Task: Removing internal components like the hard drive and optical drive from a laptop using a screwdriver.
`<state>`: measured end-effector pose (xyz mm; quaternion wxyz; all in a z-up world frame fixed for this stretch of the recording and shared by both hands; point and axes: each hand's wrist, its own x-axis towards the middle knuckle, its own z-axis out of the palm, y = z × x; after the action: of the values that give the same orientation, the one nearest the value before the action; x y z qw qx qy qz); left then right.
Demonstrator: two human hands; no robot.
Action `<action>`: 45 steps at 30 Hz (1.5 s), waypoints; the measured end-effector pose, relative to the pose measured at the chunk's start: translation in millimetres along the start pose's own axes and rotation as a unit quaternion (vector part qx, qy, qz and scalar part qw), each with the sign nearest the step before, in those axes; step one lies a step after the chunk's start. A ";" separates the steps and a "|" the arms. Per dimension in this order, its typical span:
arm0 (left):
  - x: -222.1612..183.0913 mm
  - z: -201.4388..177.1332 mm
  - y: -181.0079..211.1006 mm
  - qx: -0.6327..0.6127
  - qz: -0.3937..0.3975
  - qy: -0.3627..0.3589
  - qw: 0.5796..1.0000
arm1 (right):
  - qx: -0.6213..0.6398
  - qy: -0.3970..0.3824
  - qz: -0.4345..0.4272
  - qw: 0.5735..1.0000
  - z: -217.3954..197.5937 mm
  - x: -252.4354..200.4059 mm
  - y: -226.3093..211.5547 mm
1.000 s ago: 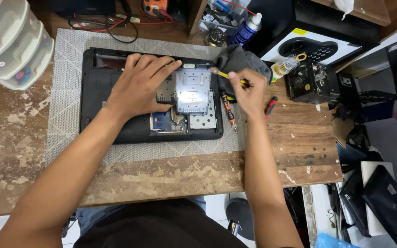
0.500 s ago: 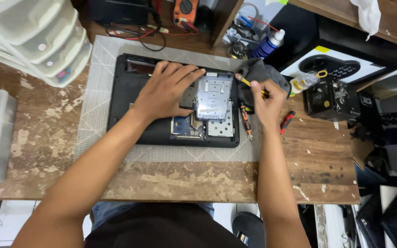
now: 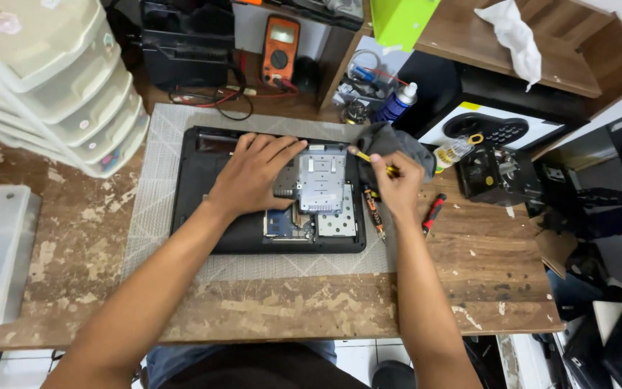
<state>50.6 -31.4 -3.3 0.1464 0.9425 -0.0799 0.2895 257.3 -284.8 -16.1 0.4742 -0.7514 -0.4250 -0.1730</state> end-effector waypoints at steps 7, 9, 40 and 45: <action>-2.3 6.0 -5.6 0.011 0.006 -0.005 1.000 | -0.020 -0.029 -0.031 0.999 5.8 0.4 -19.5; -1.1 4.8 -6.0 0.013 -0.004 -0.011 1.000 | -0.048 -0.011 -0.055 0.997 0.8 5.9 -25.0; -1.6 5.6 -5.2 -0.038 -0.002 -0.074 0.997 | -0.166 -0.003 -0.126 0.978 5.4 4.8 -37.7; -1.6 4.4 -6.4 -0.042 -0.012 -0.075 0.996 | -0.201 0.045 -0.131 0.970 7.8 1.3 -37.4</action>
<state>53.0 -26.7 -9.2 0.1833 0.9554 -0.0912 0.2128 226.9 -270.4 2.1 0.3049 -0.7605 -0.4546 -0.3493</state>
